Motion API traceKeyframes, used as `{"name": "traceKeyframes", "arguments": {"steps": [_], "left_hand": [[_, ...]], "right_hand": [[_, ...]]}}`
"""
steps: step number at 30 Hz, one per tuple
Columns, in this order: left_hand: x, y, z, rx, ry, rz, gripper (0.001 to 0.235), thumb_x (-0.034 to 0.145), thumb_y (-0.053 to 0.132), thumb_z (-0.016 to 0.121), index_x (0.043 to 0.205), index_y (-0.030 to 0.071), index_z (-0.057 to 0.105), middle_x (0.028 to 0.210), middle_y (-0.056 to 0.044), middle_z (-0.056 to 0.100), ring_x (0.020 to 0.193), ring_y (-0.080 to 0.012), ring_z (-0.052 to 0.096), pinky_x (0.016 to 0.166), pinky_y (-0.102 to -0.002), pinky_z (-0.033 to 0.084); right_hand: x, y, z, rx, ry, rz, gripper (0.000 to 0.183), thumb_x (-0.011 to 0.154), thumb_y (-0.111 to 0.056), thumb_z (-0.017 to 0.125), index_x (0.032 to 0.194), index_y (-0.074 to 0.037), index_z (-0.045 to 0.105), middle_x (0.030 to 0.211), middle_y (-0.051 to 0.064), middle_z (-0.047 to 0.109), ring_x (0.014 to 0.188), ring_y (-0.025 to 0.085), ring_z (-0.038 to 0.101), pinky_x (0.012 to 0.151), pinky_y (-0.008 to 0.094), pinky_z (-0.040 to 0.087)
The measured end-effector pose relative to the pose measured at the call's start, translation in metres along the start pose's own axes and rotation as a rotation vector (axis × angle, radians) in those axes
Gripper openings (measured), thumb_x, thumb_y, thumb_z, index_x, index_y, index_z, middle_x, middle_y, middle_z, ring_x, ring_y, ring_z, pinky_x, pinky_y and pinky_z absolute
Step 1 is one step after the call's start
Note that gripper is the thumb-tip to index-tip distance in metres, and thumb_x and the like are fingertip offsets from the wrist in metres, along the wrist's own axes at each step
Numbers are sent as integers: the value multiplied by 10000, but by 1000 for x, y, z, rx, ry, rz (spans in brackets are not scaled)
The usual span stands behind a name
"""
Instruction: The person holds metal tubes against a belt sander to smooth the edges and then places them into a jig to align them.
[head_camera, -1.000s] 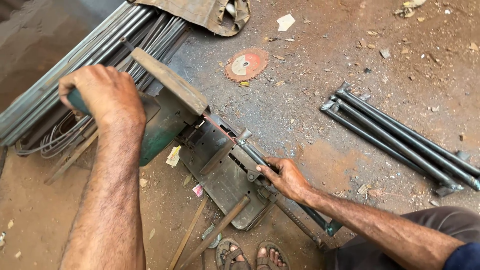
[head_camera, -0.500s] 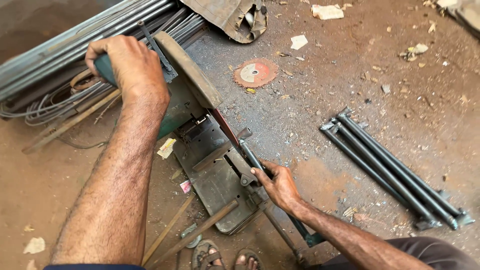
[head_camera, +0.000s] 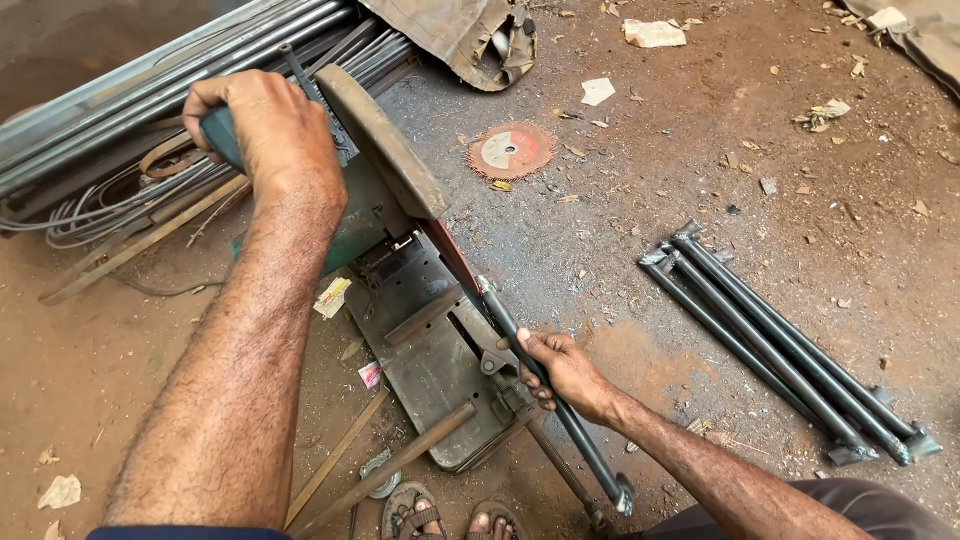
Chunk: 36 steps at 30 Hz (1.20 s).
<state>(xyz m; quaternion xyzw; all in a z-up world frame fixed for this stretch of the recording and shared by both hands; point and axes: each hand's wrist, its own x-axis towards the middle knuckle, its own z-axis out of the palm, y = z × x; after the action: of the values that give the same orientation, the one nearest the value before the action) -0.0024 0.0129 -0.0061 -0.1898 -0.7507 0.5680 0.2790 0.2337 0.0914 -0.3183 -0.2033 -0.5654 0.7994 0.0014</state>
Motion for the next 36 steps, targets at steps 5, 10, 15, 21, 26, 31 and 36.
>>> {"name": "traceKeyframes", "arguments": {"steps": [5, 10, 15, 21, 26, 31, 36], "left_hand": [[-1, -4, -3, -65, -14, 36, 579, 734, 602, 805, 939, 62, 803, 538, -46, 589, 463, -193, 573, 356, -414, 406], [-3, -5, -4, -123, -18, 38, 551, 790, 592, 781, 943, 63, 804, 549, -52, 579, 480, -206, 573, 371, -422, 407], [-6, -3, -5, -38, 5, 5, 575, 706, 607, 809, 886, 60, 814, 517, -56, 571, 463, -202, 566, 356, -423, 409], [-6, -2, -5, -13, 11, -7, 566, 717, 596, 804, 877, 54, 802, 503, -57, 575, 443, -201, 571, 345, -422, 407], [-8, -3, -8, -39, -5, -9, 556, 720, 585, 805, 889, 55, 784, 511, -55, 575, 456, -198, 577, 355, -423, 407], [-11, -5, -11, -46, 5, -7, 547, 727, 575, 803, 872, 48, 807, 521, -53, 591, 470, -207, 589, 355, -426, 417], [1, 3, 1, 3, 0, -13, 563, 713, 588, 813, 887, 52, 819, 536, -53, 616, 466, -202, 593, 373, -439, 432]], "right_hand": [[4, 13, 0, -30, 66, -30, 429, 1059, -358, 482, 1293, -57, 677, 565, -37, 517, 389, 47, 440, 331, 238, 388], [0, 10, 5, -189, 194, -79, 413, 1009, -322, 572, 1313, -57, 659, 571, -15, 595, 358, 58, 448, 302, 249, 360], [2, 13, 6, -223, 223, -146, 435, 988, -319, 620, 1315, -37, 675, 598, -3, 649, 371, 50, 473, 310, 243, 367], [-5, 2, 13, -244, 241, -139, 469, 985, -362, 611, 1342, -62, 658, 596, 0, 639, 391, 56, 469, 343, 257, 382], [-3, 4, 10, -355, 253, -180, 477, 991, -369, 608, 1340, -49, 660, 639, 1, 667, 450, 55, 487, 398, 267, 415], [-5, 8, 5, -477, 259, -264, 482, 995, -365, 628, 1342, -30, 656, 686, 5, 707, 511, 46, 531, 446, 272, 465], [-6, -16, 7, -431, 239, -53, 495, 965, -386, 601, 1356, -84, 644, 674, 29, 687, 469, 116, 504, 414, 311, 422]]}}
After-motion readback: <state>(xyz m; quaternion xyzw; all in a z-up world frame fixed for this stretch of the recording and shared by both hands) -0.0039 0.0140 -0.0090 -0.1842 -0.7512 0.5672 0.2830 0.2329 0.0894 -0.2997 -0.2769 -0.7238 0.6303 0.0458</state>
